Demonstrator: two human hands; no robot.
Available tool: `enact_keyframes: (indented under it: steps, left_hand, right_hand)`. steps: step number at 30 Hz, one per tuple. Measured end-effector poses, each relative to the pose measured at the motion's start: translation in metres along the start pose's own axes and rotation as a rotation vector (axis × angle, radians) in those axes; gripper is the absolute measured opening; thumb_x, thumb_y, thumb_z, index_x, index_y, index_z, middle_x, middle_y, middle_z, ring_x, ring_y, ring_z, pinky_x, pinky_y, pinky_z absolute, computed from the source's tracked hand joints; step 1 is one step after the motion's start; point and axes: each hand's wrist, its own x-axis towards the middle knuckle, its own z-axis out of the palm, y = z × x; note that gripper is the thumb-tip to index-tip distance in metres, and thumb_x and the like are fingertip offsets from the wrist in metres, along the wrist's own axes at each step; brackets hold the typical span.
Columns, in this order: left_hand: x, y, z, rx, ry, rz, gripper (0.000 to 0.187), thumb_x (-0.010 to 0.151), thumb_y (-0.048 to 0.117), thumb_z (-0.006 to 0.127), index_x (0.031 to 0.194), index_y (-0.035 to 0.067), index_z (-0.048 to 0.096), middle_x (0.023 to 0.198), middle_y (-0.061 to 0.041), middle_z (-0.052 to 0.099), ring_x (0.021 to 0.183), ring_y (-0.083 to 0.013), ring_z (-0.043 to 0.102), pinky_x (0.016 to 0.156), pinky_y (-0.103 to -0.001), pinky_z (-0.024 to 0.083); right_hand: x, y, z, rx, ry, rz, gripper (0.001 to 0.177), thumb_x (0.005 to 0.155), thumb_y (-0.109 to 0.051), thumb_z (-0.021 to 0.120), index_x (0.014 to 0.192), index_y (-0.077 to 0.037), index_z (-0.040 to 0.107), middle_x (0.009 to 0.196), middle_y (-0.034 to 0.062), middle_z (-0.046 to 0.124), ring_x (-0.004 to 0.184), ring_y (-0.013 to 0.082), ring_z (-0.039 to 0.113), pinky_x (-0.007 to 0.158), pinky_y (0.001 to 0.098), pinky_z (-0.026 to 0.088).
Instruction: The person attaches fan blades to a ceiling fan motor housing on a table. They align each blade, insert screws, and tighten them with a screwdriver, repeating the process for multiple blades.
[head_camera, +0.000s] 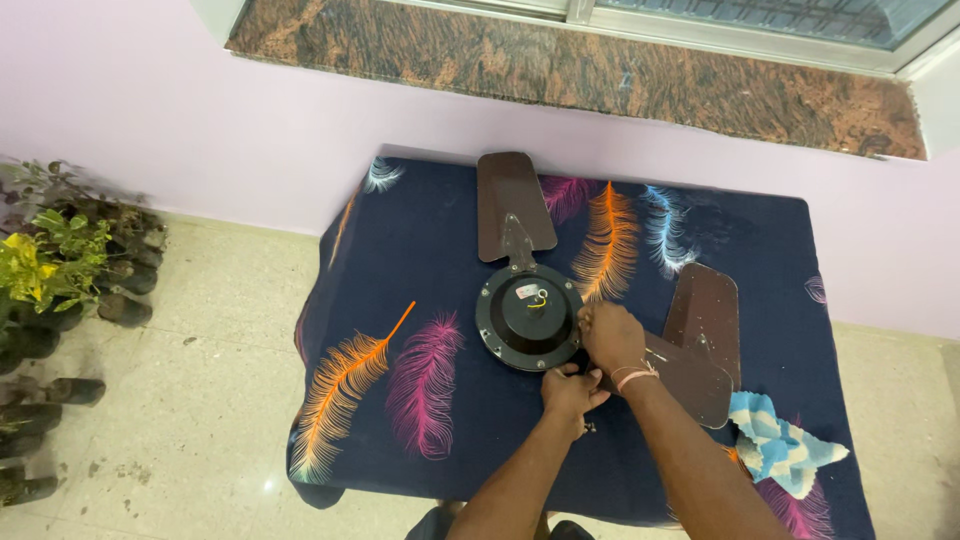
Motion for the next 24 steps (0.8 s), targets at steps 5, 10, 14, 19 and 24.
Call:
enact_keyframes:
  steps: [5, 10, 14, 19, 24]
  left_hand:
    - [-0.009, 0.007, 0.001, 0.044, -0.013, -0.012, 0.048, 0.091, -0.001, 0.071, 0.133, -0.008, 0.048, 0.117, -0.02, 0.064, 0.096, -0.0236, 0.073, 0.084, -0.034, 0.065]
    - [-0.013, 0.01, 0.002, 0.027, -0.022, -0.005, 0.047, 0.091, -0.002, 0.07, 0.132, -0.007, 0.047, 0.118, -0.021, 0.064, 0.099, -0.0254, 0.071, 0.086, -0.036, 0.067]
    - [-0.012, 0.008, 0.002, -0.001, -0.014, -0.018, 0.047, 0.09, -0.002, 0.07, 0.131, -0.006, 0.046, 0.117, -0.021, 0.064, 0.099, -0.0263, 0.072, 0.087, -0.037, 0.067]
    - [-0.007, 0.004, 0.0, -0.005, -0.016, -0.016, 0.045, 0.091, -0.002, 0.07, 0.129, -0.004, 0.046, 0.118, -0.02, 0.064, 0.099, -0.025, 0.072, 0.087, -0.036, 0.067]
    - [0.0, -0.002, -0.004, 0.006, -0.037, 0.037, 0.041, 0.09, -0.001, 0.072, 0.125, -0.008, 0.052, 0.112, -0.021, 0.066, 0.093, -0.0253, 0.071, 0.082, -0.037, 0.067]
  right_hand:
    - [-0.006, -0.008, -0.013, 0.036, -0.035, 0.073, 0.02, 0.083, -0.026, 0.075, 0.099, -0.013, 0.077, 0.1, 0.0117, 0.075, 0.09, 0.0343, 0.073, 0.079, 0.045, 0.057]
    - [-0.006, -0.006, -0.01, -0.013, -0.051, 0.064, 0.017, 0.088, -0.023, 0.071, 0.102, -0.017, 0.078, 0.107, 0.0112, 0.073, 0.095, 0.0344, 0.072, 0.083, 0.0446, 0.057]
    - [-0.005, 0.004, 0.002, 0.013, -0.002, -0.018, 0.018, 0.089, -0.016, 0.067, 0.103, -0.016, 0.077, 0.109, 0.011, 0.073, 0.094, 0.0341, 0.072, 0.084, 0.0444, 0.057]
    - [-0.009, 0.006, -0.002, 0.07, 0.05, -0.09, 0.02, 0.084, -0.013, 0.07, 0.103, -0.014, 0.077, 0.109, 0.0117, 0.071, 0.098, 0.0347, 0.07, 0.085, 0.0452, 0.055]
    - [-0.036, 0.002, -0.024, 0.221, 0.074, -0.004, 0.021, 0.088, -0.016, 0.071, 0.107, -0.012, 0.076, 0.102, 0.0119, 0.072, 0.091, 0.0313, 0.071, 0.083, 0.0417, 0.055]
